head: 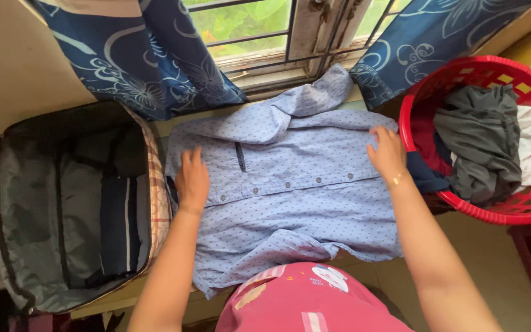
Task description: The person buttons a shirt, folds it on a table, and then places the folded shirt into a bag.
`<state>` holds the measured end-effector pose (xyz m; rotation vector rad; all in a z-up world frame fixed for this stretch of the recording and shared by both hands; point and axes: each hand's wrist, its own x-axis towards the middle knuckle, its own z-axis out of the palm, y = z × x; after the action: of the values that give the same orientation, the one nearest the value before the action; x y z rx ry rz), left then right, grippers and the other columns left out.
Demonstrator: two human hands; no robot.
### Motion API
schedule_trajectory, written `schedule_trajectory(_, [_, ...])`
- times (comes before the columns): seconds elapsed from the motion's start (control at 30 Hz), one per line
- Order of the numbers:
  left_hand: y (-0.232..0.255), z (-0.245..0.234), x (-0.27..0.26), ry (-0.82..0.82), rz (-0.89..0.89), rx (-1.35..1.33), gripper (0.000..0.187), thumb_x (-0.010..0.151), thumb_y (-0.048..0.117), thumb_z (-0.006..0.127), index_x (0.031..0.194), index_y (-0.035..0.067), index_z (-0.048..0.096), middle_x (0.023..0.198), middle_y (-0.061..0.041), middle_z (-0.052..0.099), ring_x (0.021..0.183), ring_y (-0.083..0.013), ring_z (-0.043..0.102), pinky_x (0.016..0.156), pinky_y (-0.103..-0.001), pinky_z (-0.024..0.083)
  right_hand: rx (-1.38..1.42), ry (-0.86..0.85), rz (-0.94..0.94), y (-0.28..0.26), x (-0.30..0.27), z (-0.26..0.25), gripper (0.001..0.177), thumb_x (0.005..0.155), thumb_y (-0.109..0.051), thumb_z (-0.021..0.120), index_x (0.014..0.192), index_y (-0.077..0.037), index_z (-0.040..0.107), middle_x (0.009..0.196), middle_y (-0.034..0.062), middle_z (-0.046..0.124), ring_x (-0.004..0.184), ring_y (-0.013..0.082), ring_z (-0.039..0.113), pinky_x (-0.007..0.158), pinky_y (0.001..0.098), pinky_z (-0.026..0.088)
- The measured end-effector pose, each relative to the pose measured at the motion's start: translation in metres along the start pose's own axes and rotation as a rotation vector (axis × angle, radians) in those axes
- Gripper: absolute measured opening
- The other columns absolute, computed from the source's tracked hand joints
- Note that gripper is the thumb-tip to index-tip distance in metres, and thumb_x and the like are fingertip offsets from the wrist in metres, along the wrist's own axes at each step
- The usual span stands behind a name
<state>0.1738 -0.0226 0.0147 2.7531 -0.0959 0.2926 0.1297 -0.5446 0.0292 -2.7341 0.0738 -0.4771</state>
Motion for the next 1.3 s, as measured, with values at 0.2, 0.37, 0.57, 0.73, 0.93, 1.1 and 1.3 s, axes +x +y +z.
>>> schedule_trajectory(0.2, [-0.032, 0.057, 0.093, -0.035, -0.163, -0.043, 0.077, 0.076, 0.000, 0.066, 0.149, 0.011, 0.043, 0.149, -0.020, 0.038, 0.099, -0.0475, 0.063, 0.076, -0.055, 0.053, -0.385, 0.009, -0.246, -0.003, 0.064, 0.047, 0.049, 0.061, -0.018, 0.079, 0.108, -0.011, 0.065, 0.102, 0.0144, 0.067, 0.099, 0.0346, 0.059, 0.081, 0.0505, 0.042])
schedule_trajectory(0.37, [-0.069, 0.088, 0.120, 0.102, -0.164, -0.188, 0.041, 0.079, 0.009, 0.070, 0.120, 0.007, 0.064, 0.129, -0.021, 0.056, 0.108, -0.0449, 0.063, 0.089, -0.052, 0.053, -0.581, -0.028, -0.261, 0.045, 0.108, 0.074, 0.009, 0.092, -0.013, 0.062, 0.099, -0.013, 0.068, 0.100, 0.0057, 0.070, 0.103, 0.0280, 0.061, 0.089, 0.0470, 0.045])
schedule_trajectory(0.57, [-0.091, 0.085, 0.164, 0.076, -0.460, -0.507, 0.013, 0.098, 0.012, 0.059, 0.100, 0.002, 0.067, 0.085, -0.018, 0.070, 0.082, -0.0359, 0.073, 0.072, -0.047, 0.058, -0.589, 0.051, -0.240, 0.066, 0.160, 0.064, 0.015, 0.099, -0.012, 0.055, 0.097, -0.012, 0.070, 0.101, 0.0070, 0.070, 0.105, 0.0287, 0.062, 0.089, 0.0456, 0.046])
schedule_trajectory(0.73, [-0.097, 0.084, 0.176, -0.068, -0.588, -0.853, 0.019, 0.096, 0.010, 0.053, 0.112, 0.008, 0.062, 0.082, -0.014, 0.071, 0.064, -0.0216, 0.071, 0.056, -0.035, 0.061, -0.585, -0.083, -0.105, 0.072, 0.172, 0.064, 0.017, 0.095, -0.014, 0.057, 0.091, -0.014, 0.073, 0.100, 0.0092, 0.071, 0.103, 0.0319, 0.063, 0.090, 0.0497, 0.046])
schedule_trajectory(0.93, [-0.110, 0.076, 0.168, -0.087, -0.581, -0.964, 0.022, 0.100, 0.017, 0.054, 0.106, 0.003, 0.070, 0.081, -0.006, 0.071, 0.069, -0.0157, 0.072, 0.058, -0.029, 0.057, -0.530, -0.005, -0.080, 0.088, 0.164, 0.060, 0.016, 0.101, -0.013, 0.058, 0.093, -0.006, 0.070, 0.109, 0.0164, 0.066, 0.099, 0.0375, 0.061, 0.078, 0.0467, 0.050])
schedule_trajectory(1.1, [-0.109, 0.047, 0.136, -0.011, -0.484, -0.987, 0.017, 0.094, 0.012, 0.062, 0.087, -0.002, 0.069, 0.077, -0.011, 0.071, 0.070, -0.0244, 0.070, 0.061, -0.033, 0.055, -0.628, 0.103, -0.105, 0.108, 0.142, 0.046, 0.014, 0.102, -0.014, 0.061, 0.092, -0.008, 0.070, 0.100, 0.0115, 0.065, 0.104, 0.0337, 0.060, 0.089, 0.0446, 0.049])
schedule_trajectory(1.3, [-0.089, -0.001, 0.081, 0.175, -0.154, -0.373, 0.024, 0.091, 0.015, 0.062, 0.078, -0.004, 0.065, 0.084, -0.024, 0.067, 0.080, -0.0430, 0.066, 0.071, -0.048, 0.051, -0.854, -0.008, -0.195, 0.094, 0.106, 0.012, 0.015, 0.105, -0.016, 0.058, 0.100, -0.012, 0.072, 0.101, 0.0073, 0.066, 0.102, 0.0264, 0.060, 0.095, 0.0468, 0.041])
